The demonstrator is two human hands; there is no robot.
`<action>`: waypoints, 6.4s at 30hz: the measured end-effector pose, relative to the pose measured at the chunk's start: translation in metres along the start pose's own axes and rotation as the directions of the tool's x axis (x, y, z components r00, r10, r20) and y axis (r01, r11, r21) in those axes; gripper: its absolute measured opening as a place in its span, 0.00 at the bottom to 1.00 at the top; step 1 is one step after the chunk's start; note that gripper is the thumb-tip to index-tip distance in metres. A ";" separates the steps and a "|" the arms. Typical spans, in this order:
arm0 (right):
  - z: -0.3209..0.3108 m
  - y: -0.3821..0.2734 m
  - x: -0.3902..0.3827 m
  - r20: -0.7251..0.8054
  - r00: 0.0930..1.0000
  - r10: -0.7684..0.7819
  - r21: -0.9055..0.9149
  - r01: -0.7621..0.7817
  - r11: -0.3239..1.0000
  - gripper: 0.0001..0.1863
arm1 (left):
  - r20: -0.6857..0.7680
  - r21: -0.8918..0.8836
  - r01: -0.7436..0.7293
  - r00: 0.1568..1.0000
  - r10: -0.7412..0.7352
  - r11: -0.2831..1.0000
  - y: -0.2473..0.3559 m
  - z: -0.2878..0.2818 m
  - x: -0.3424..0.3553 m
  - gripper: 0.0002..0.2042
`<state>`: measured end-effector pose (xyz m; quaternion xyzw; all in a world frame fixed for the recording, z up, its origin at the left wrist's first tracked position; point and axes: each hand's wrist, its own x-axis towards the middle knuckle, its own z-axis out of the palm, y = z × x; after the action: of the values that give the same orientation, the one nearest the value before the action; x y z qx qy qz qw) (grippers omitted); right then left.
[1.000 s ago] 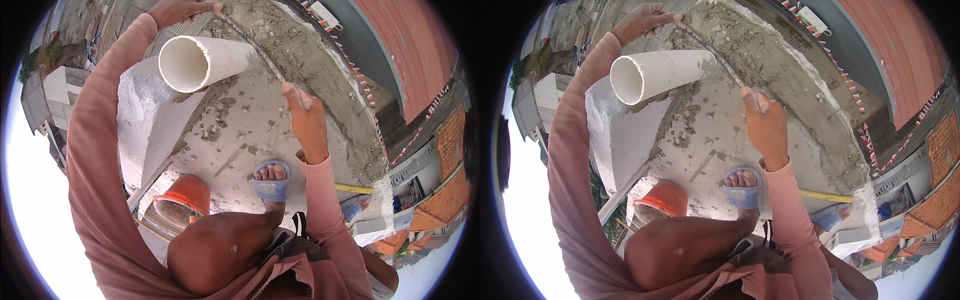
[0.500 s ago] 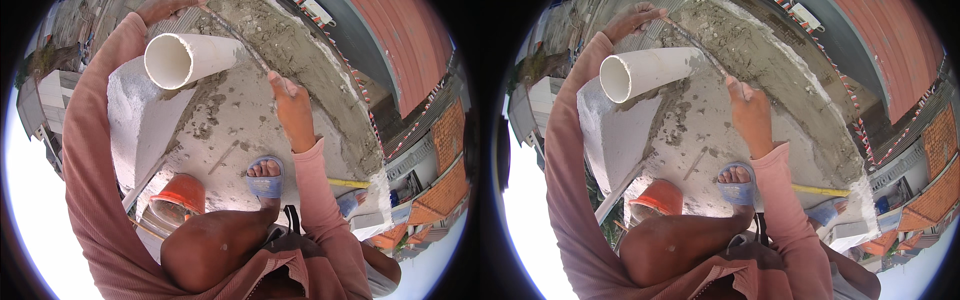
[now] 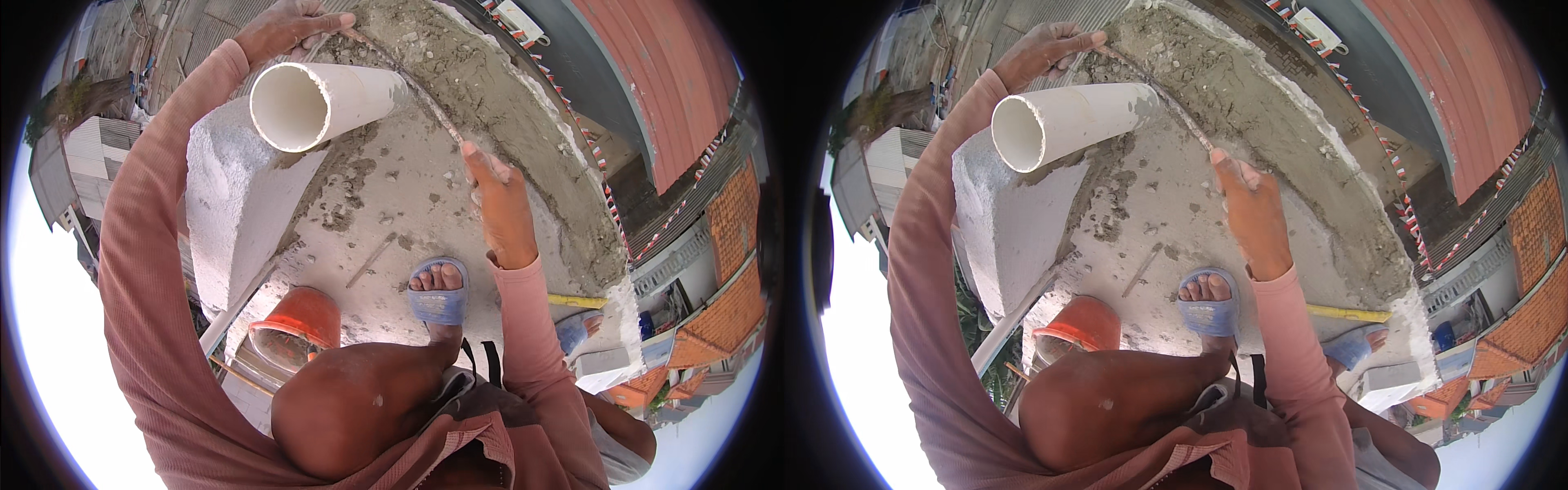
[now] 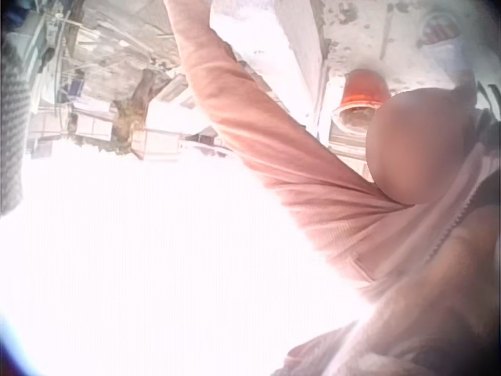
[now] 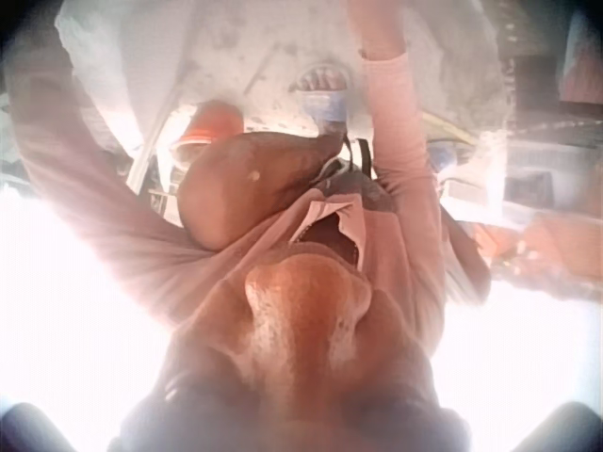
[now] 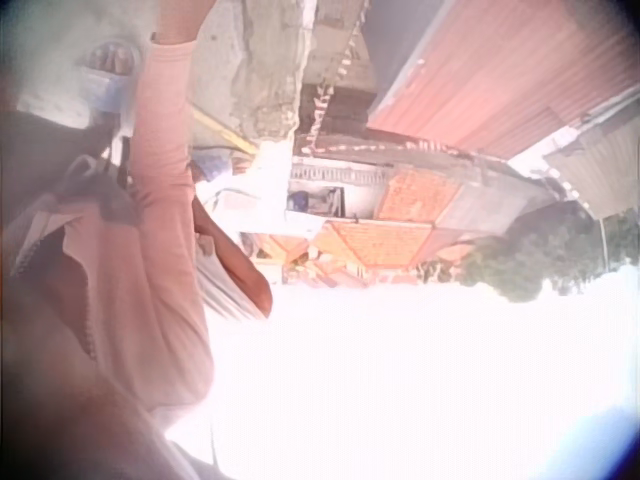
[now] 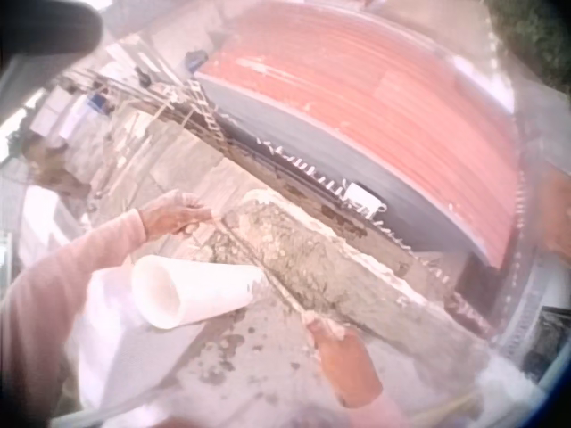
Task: The person applies mortar around a pipe on a concrete roof using a trowel and their hands, then smooths the surface.
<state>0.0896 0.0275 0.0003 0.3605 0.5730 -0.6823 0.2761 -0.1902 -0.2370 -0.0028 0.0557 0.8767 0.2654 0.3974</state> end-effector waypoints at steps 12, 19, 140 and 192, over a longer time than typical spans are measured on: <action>-0.014 0.003 -0.012 0.031 0.999 -0.024 -0.152 0.028 0.988 0.27 | 0.068 -0.179 -0.010 0.997 0.022 0.984 0.007 0.022 -0.010 0.19; 0.011 0.017 -0.015 -0.210 0.873 -0.441 -0.520 0.282 0.807 0.27 | 0.012 0.133 -0.104 0.995 0.103 0.986 0.003 0.020 -0.006 0.21; 0.022 -0.007 0.032 0.088 0.980 -0.176 -0.101 0.184 0.978 0.28 | 0.107 0.058 0.031 0.994 -0.037 0.998 -0.026 -0.064 0.005 0.19; 0.047 -0.019 0.020 -0.033 0.818 -0.574 -0.856 0.274 0.439 0.17 | -0.124 0.163 -0.185 0.971 0.206 0.969 -0.011 -0.026 0.014 0.24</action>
<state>0.0546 -0.0139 -0.0004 0.1363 0.9305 -0.3138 0.1310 -0.2171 -0.2533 -0.0038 0.1532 0.9100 0.2401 0.3014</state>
